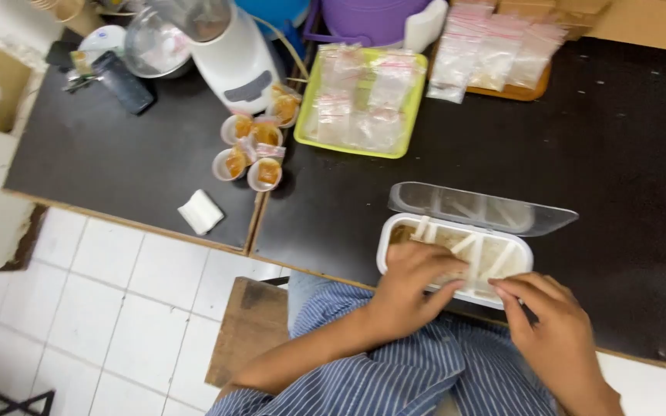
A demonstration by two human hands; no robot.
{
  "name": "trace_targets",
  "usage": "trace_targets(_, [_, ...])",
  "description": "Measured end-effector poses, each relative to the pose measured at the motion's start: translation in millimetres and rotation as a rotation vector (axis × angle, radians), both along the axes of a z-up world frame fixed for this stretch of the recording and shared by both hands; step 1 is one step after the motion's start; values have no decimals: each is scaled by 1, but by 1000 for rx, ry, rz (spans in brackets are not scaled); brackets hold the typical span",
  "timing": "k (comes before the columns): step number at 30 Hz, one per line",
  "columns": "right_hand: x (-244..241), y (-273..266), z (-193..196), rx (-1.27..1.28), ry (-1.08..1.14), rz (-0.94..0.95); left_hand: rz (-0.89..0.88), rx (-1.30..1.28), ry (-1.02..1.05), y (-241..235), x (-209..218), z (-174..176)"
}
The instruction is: The person scoops brown and white powders from a compartmentalized container into small plastic bags using a plastic spoon. They seal each bag and place it on a tray, repeating the process for multiple bags.
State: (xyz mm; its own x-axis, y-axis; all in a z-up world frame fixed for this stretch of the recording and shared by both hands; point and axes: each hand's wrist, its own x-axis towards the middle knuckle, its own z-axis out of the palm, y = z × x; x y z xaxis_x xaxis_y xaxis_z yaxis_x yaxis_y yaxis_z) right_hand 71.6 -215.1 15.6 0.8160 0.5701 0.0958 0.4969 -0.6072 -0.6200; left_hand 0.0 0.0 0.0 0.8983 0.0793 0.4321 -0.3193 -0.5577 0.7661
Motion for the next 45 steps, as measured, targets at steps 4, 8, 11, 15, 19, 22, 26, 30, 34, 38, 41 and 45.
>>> trace_targets(4, [-3,13,8,74,26,-261,122,-22,-93,-2,-4,5])
trace_targets(8, [-7,20,7,168,65,-209,-94,-147,78,-8,-5,5])
trace_targets(11, [-13,27,8,166,153,-137,-125,-138,166,-9,-6,-5])
trace_targets(15, [-19,34,-4,157,204,-46,-154,-173,236,-6,-8,5])
trace_targets(19, [-22,38,0,186,209,-11,-205,-208,199,-7,-7,2])
trace_targets(22, [-26,46,9,235,281,-163,-90,-247,318,-11,-13,-17])
trace_targets(26, [-26,42,14,277,239,-186,-48,7,235,-5,-13,-5])
trace_targets(30, [-23,31,1,132,21,-209,-79,117,287,0,-6,21])
trace_targets(34, [-18,28,16,179,18,-44,-164,-67,371,9,-5,26])
trace_targets(38, [-9,22,37,54,-151,239,-264,-337,432,23,2,50])
trace_targets(41, [-8,17,43,39,-130,298,-333,-332,437,28,2,54])
trace_targets(45, [-12,15,48,34,-82,349,-230,-22,349,23,1,66])
